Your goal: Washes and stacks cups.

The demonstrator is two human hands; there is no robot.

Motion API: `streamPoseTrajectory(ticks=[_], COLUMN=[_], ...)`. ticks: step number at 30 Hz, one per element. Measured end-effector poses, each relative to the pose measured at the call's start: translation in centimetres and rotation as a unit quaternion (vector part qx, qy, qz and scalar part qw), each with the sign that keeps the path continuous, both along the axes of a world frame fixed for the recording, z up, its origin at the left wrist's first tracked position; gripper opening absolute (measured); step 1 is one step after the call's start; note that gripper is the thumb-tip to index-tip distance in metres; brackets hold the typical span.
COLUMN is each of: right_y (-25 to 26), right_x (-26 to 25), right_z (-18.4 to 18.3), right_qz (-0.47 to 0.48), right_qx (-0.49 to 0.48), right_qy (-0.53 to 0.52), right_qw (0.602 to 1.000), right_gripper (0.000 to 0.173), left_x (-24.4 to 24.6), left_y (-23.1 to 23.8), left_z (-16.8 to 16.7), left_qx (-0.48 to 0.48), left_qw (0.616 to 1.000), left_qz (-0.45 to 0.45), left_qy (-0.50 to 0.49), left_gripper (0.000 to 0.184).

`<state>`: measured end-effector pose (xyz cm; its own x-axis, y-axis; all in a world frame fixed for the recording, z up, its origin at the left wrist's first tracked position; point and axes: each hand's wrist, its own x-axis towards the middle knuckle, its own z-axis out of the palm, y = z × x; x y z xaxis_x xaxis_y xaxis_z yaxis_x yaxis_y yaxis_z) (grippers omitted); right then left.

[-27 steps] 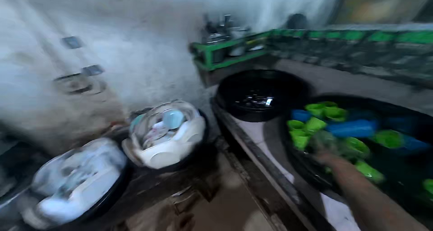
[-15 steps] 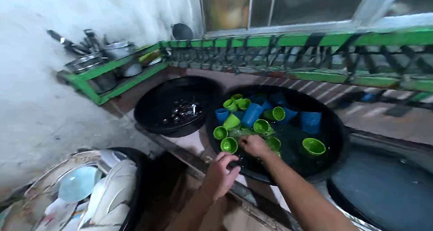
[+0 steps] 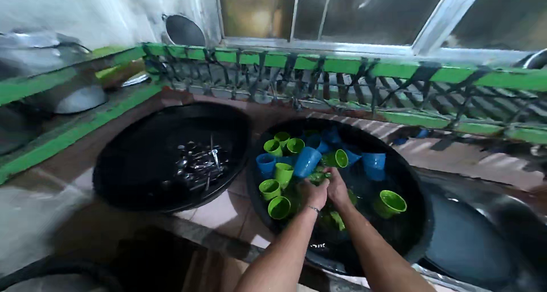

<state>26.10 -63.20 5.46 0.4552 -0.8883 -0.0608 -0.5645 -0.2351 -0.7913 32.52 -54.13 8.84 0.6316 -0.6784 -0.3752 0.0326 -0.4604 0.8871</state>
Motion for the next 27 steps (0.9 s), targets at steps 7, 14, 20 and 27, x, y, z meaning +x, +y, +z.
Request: streamPoseTrajectory(ticks=[7, 14, 20, 27], right_y=[-0.5, -2.3, -1.3, -2.4], right_x=[-3.1, -4.2, -4.0, -4.9], right_z=[0.3, 1.1, 1.4, 1.4], right_qz=[-0.102, 0.226, 0.116, 0.164], right_qx=[0.298, 0.166, 0.191, 0.17], right_qy=[-0.242, 0.046, -0.105, -0.017], right_qw=[0.918, 0.959, 0.969, 0.972], right_gripper=[0.041, 0.032, 0.034, 0.051], left_x=[1.2, 3.2, 1.9, 1.0], left_y=[-3.7, -4.1, -4.6, -4.4], left_z=[-3.5, -4.3, -4.1, -3.8], left_qx=[-0.011, 0.041, 0.015, 0.026], left_qw=[0.993, 0.971, 0.993, 0.981], left_qz=[-0.065, -0.076, -0.037, 0.009], left_qy=[0.098, 0.222, 0.109, 0.192], left_gripper=[0.065, 0.066, 0.068, 0.062])
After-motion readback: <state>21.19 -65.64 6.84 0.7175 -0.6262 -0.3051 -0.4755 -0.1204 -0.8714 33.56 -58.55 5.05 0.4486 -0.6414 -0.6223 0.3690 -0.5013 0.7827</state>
